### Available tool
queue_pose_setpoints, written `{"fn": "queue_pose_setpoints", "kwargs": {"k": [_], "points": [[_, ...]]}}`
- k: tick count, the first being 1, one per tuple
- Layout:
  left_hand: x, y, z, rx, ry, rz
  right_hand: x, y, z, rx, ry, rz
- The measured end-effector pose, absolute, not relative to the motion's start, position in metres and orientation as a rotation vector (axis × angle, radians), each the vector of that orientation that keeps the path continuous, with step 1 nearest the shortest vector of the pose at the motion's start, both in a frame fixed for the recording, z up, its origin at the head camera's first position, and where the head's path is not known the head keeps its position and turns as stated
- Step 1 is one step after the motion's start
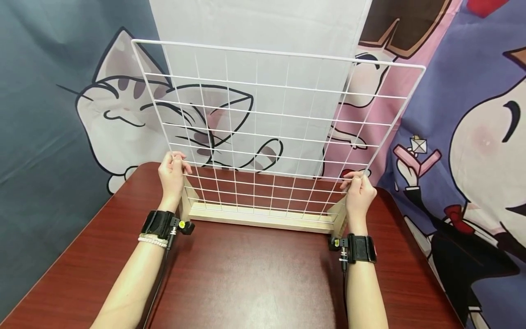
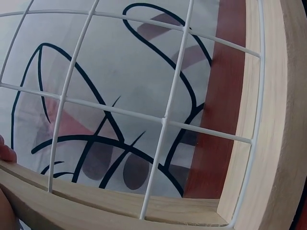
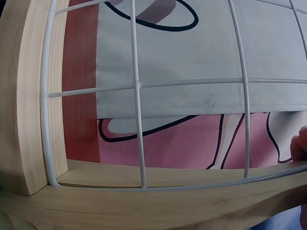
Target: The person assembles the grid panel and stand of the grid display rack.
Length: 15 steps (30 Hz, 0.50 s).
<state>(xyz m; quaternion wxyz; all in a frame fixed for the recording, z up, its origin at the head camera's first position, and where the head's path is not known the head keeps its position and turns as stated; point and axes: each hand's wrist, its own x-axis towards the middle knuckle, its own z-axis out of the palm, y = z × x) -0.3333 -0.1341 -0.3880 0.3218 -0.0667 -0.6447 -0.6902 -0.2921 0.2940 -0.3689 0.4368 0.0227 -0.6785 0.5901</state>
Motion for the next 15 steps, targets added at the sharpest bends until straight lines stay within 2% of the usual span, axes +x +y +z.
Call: {"fn": "queue_pose_setpoints", "kwargs": {"k": [15], "points": [[-0.3319, -0.1342, -0.3915, -0.194, -1.646, -1.822, -0.2939, 0.2924, -0.3734, 0.039, -1.661, 1.431]]}}
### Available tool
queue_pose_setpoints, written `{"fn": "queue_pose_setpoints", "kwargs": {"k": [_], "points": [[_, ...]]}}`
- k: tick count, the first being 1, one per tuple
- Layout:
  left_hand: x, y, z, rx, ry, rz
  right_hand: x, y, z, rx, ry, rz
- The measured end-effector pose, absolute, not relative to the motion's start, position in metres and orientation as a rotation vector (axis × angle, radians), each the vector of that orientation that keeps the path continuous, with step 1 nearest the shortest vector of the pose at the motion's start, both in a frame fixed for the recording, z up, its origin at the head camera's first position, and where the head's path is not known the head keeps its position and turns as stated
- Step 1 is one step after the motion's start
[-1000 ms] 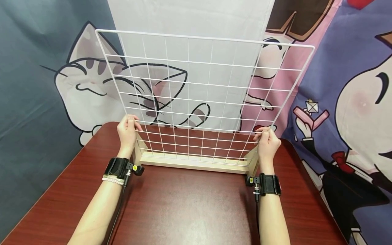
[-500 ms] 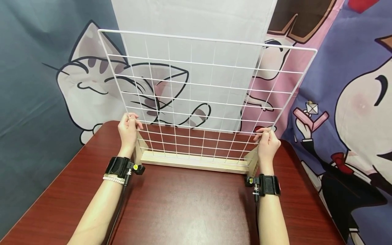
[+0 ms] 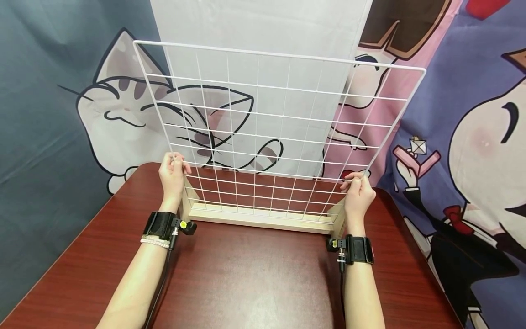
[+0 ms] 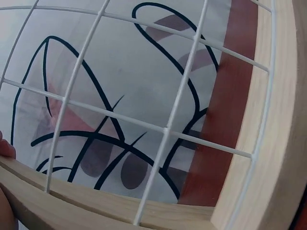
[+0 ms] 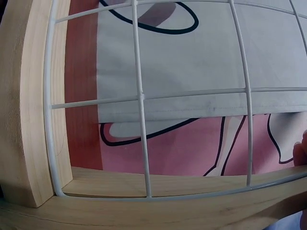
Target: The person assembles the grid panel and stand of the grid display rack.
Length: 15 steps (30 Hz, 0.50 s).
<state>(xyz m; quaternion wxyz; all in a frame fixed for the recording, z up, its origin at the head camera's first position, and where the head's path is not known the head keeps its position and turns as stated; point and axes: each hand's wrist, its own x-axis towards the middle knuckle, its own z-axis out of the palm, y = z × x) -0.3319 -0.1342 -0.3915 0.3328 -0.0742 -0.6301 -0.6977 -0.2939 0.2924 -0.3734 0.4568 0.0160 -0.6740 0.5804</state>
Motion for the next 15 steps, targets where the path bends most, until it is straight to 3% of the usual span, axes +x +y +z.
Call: {"fn": "queue_pose_setpoints", "kwargs": {"k": [15], "points": [[-0.332, -0.133, -0.405, -0.346, -1.642, -1.686, -0.289, 0.288, -0.371, 0.056, -1.632, 1.471]]}}
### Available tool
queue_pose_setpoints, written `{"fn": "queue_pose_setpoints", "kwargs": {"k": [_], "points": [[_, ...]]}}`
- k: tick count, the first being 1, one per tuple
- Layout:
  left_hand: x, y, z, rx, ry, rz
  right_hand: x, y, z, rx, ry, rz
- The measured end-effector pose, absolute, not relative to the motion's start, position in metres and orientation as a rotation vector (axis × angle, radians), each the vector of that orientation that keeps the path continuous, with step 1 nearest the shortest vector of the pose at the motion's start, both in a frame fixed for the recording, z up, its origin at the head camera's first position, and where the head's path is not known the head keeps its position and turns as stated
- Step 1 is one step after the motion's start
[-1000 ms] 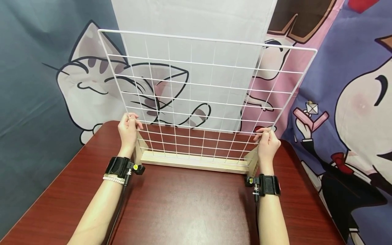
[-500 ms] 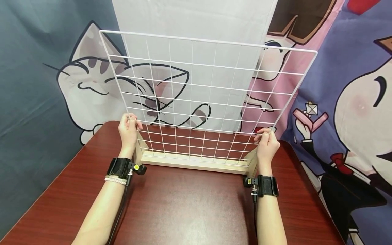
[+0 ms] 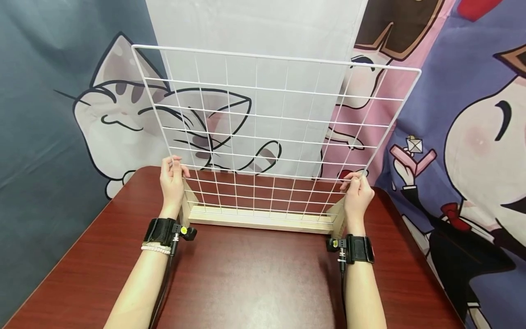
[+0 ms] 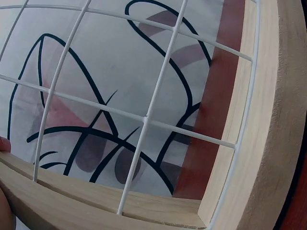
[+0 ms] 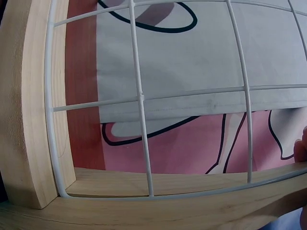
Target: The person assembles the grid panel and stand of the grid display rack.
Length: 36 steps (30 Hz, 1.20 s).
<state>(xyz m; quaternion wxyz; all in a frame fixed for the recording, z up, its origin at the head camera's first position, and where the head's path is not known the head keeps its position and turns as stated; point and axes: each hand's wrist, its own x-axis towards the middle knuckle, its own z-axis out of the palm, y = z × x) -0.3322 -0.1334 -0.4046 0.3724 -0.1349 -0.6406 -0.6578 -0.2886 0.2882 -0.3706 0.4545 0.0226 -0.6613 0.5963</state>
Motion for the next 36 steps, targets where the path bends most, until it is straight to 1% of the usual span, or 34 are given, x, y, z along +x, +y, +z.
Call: {"fn": "queue_pose_setpoints", "kwargs": {"k": [19, 29, 36], "points": [[-0.331, -0.135, -0.405, -0.384, -1.605, -1.757, -0.286, 0.287, -0.371, 0.011, -1.657, 1.427], [-0.343, -0.139, -0.423, -0.41, -1.544, -1.831, -0.287, 0.289, -0.379, 0.05, -1.654, 1.373], [-0.348, -0.142, -0.425, -0.449, -1.487, -1.915, -0.289, 0.293, -0.378, 0.063, -1.646, 1.397]]}}
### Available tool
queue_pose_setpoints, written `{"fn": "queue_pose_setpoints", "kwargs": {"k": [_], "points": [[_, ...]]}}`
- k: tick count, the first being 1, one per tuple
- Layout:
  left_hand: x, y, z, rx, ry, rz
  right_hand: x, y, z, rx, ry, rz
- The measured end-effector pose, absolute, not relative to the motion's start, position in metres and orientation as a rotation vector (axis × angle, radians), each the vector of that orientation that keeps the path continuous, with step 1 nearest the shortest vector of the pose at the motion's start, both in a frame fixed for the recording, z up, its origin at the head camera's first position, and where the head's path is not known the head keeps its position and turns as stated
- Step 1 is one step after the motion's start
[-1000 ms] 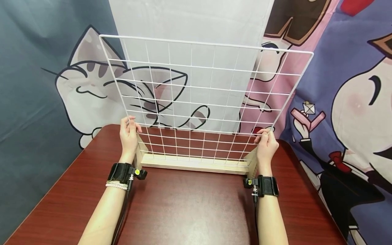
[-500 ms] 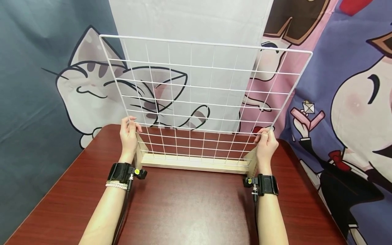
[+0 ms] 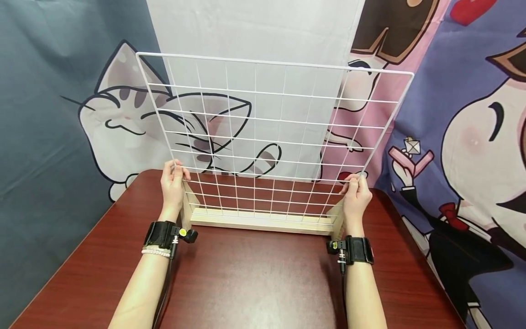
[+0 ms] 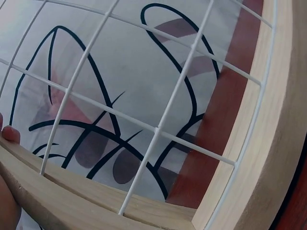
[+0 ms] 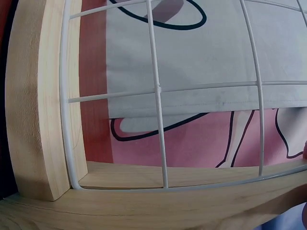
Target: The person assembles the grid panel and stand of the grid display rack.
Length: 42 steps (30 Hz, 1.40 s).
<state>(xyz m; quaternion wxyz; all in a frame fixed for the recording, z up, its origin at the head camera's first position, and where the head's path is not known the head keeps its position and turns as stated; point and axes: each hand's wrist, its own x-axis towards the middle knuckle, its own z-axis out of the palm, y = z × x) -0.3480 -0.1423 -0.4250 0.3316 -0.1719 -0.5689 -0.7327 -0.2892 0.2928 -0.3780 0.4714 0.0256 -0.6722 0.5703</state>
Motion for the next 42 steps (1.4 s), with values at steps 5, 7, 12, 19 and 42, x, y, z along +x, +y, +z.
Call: {"fn": "queue_pose_setpoints", "kwargs": {"k": [5, 7, 12, 19, 42], "points": [[-0.343, -0.146, -0.423, -0.447, -1.513, -1.922, -0.287, 0.289, -0.377, 0.092, -1.638, 1.436], [-0.342, -0.147, -0.423, -0.453, -1.512, -1.918, -0.287, 0.288, -0.377, 0.103, -1.633, 1.44], [-0.341, -0.148, -0.423, -0.471, -1.507, -1.9, -0.287, 0.287, -0.376, 0.155, -1.601, 1.447], [-0.34, -0.146, -0.419, -0.428, -1.468, -1.945, -0.288, 0.287, -0.375, 0.19, -1.574, 1.451], [-0.304, -0.098, -0.395, -0.139, -1.509, -1.676, -0.288, 0.303, -0.419, 0.038, -1.839, 1.278]]}}
